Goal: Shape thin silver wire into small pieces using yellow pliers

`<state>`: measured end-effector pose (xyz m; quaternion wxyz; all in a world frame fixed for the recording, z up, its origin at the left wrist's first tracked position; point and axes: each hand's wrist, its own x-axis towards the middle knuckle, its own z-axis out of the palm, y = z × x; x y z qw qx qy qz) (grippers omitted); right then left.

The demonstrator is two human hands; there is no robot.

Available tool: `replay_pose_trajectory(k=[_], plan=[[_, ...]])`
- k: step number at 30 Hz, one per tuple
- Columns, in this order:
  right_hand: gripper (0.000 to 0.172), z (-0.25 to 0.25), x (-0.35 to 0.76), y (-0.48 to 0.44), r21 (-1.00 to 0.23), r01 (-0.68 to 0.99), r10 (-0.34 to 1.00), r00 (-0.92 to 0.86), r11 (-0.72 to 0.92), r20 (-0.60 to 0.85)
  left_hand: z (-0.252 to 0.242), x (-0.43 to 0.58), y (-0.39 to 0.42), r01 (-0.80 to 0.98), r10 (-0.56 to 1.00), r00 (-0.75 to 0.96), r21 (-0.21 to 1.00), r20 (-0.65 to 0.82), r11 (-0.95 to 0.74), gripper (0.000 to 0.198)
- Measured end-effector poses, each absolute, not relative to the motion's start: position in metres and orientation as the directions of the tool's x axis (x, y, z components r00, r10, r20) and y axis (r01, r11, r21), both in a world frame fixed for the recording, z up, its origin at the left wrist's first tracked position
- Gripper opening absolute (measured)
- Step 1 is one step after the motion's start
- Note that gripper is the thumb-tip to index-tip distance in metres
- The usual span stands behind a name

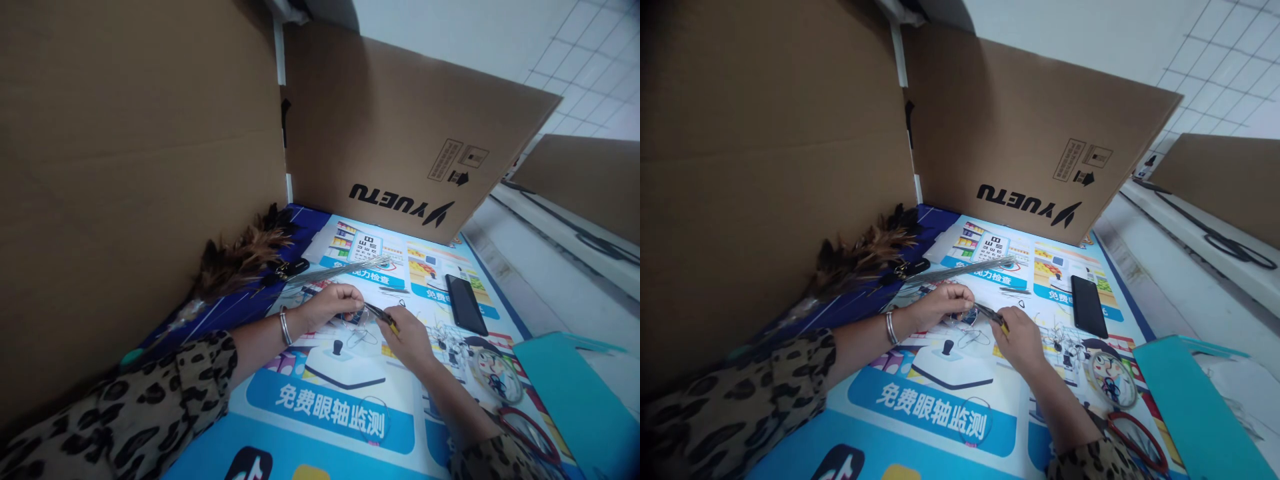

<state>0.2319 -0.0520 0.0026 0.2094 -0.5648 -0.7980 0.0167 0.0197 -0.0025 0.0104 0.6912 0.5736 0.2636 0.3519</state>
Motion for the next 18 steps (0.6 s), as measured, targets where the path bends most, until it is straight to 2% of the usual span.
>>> replay_pose_trajectory(k=[10,18], plan=[[0.019,0.0002,0.2305,-0.052,-0.257,0.898,0.912,-0.276,0.357,0.304,0.0089,0.0183,-0.0018,-0.122,0.764,0.644,0.991,0.034,0.06,0.015],[0.023,0.0033,0.2304,-0.0522,-0.29,0.898,0.927,-0.25,0.33,0.281,0.0124,0.0186,-0.0036,-0.171,0.764,0.645,0.98,0.032,0.104,0.017]])
